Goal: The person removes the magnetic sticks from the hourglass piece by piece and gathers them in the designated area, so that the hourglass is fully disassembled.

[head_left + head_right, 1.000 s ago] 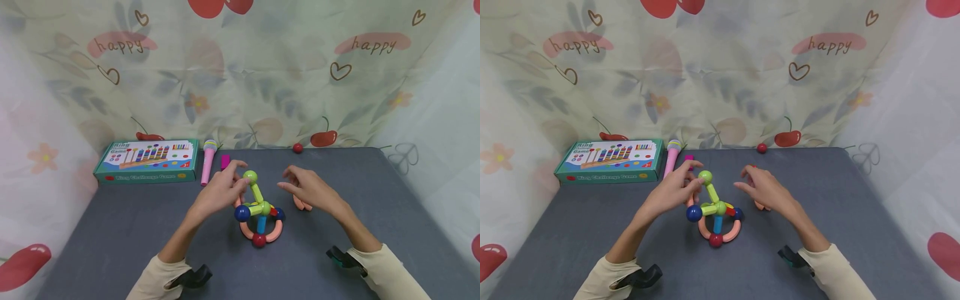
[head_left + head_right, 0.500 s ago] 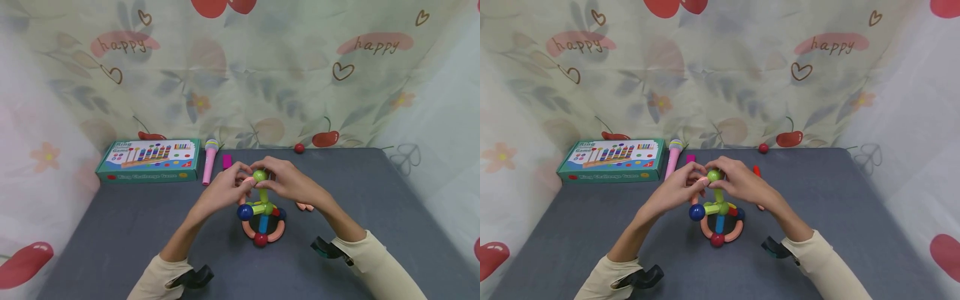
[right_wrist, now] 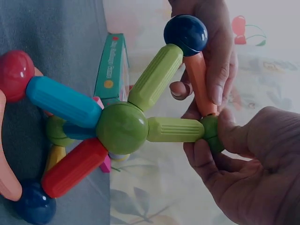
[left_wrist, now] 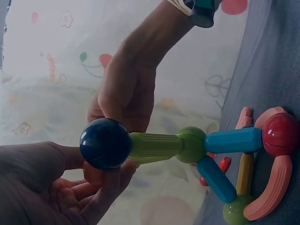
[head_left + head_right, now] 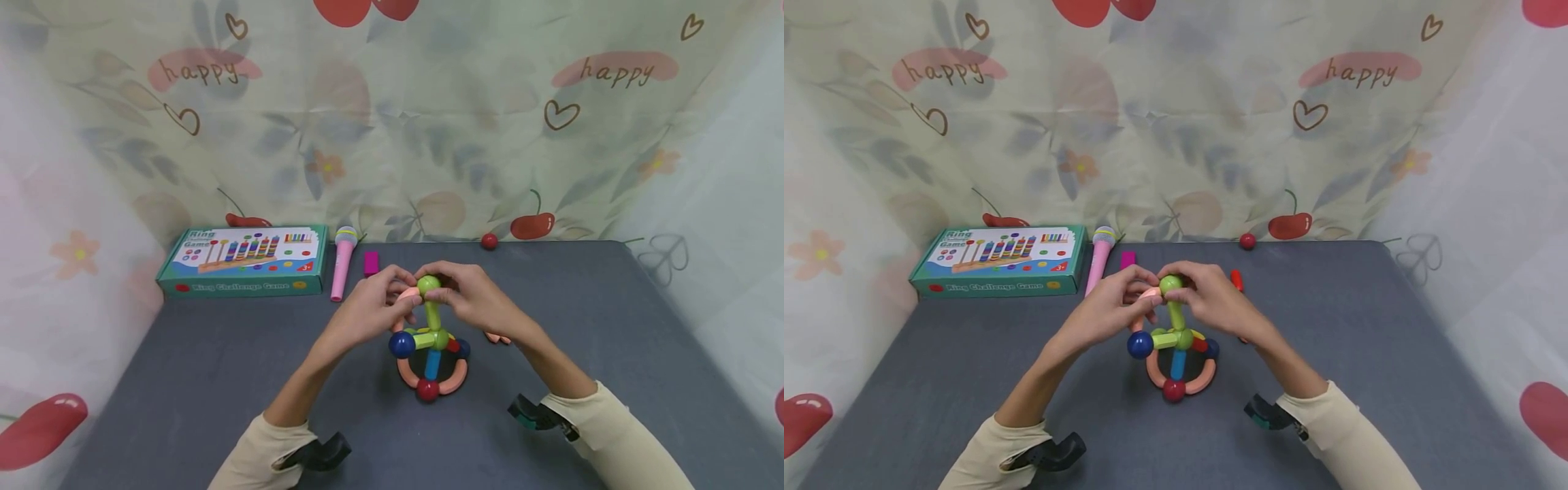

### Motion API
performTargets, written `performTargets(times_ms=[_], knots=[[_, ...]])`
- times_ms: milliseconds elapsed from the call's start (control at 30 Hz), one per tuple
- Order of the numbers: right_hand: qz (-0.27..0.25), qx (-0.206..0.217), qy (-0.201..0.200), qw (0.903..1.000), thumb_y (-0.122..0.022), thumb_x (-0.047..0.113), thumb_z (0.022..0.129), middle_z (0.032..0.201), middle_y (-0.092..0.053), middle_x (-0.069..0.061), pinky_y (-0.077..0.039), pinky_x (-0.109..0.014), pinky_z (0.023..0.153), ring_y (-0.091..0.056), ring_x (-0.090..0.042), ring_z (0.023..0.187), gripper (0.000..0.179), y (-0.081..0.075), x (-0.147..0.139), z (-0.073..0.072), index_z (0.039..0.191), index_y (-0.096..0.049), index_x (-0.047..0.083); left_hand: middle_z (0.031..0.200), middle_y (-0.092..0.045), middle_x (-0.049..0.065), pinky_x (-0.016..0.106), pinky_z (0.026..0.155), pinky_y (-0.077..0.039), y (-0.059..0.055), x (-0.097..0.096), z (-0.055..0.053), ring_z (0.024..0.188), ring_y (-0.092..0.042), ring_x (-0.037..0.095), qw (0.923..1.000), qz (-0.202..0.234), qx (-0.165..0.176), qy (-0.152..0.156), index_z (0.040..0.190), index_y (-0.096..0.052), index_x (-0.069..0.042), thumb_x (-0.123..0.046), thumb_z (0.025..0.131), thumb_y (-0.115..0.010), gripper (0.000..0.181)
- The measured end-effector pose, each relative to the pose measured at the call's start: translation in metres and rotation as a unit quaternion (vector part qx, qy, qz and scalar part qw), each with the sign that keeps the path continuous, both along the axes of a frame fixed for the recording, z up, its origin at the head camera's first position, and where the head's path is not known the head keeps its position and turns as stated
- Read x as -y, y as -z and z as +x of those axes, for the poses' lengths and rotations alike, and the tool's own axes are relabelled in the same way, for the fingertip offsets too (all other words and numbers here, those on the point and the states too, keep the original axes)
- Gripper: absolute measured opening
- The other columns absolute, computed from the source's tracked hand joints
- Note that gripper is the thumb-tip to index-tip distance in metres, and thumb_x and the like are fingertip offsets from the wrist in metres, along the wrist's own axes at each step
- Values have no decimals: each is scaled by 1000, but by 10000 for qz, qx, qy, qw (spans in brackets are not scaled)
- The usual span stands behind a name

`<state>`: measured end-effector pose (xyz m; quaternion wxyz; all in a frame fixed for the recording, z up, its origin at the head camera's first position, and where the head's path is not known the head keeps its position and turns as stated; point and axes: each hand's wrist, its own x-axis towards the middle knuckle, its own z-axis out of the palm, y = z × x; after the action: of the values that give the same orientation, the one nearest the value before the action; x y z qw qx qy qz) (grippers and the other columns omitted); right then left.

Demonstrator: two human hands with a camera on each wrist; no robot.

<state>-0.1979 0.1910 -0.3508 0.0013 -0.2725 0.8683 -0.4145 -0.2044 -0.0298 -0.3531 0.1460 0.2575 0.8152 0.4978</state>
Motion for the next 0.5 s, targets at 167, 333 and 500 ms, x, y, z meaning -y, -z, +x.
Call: performTargets(times_ms=[167, 333, 500], knots=[[-422, 372, 196, 9982, -58, 3, 105, 114, -72, -19, -58, -24, 84, -70, -22, 93, 28, -1, -5, -5, 132, -64, 0, 101, -78, 13, 31, 63, -57, -1, -1, 0, 60, -67, 11, 10000, -6, -49, 25, 134, -55, -1, -21, 106, -63, 35], [-459, 215, 562, 9971, -63, 7, 103, 107, -70, -18, -54, -24, 78, -66, -15, 85, 30, -4, -12, -11, 134, -63, 1, 99, -78, 15, 29, 64, -57, 0, 0, 0, 58, -66, 11, 10000, -2, -65, 4, 133, -56, -2, -20, 105, -65, 34], [-387, 38, 1137, 9928, -69, 8, 100, 115, -70, -17, -54, -17, 79, -72, -21, 95, 36, -8, -34, -24, 136, -63, 4, 100, -78, 13, 29, 66, -58, 0, 1, 0, 60, -68, 11, 10000, -25, -59, -49, 132, -57, -4, -20, 104, -66, 34]])
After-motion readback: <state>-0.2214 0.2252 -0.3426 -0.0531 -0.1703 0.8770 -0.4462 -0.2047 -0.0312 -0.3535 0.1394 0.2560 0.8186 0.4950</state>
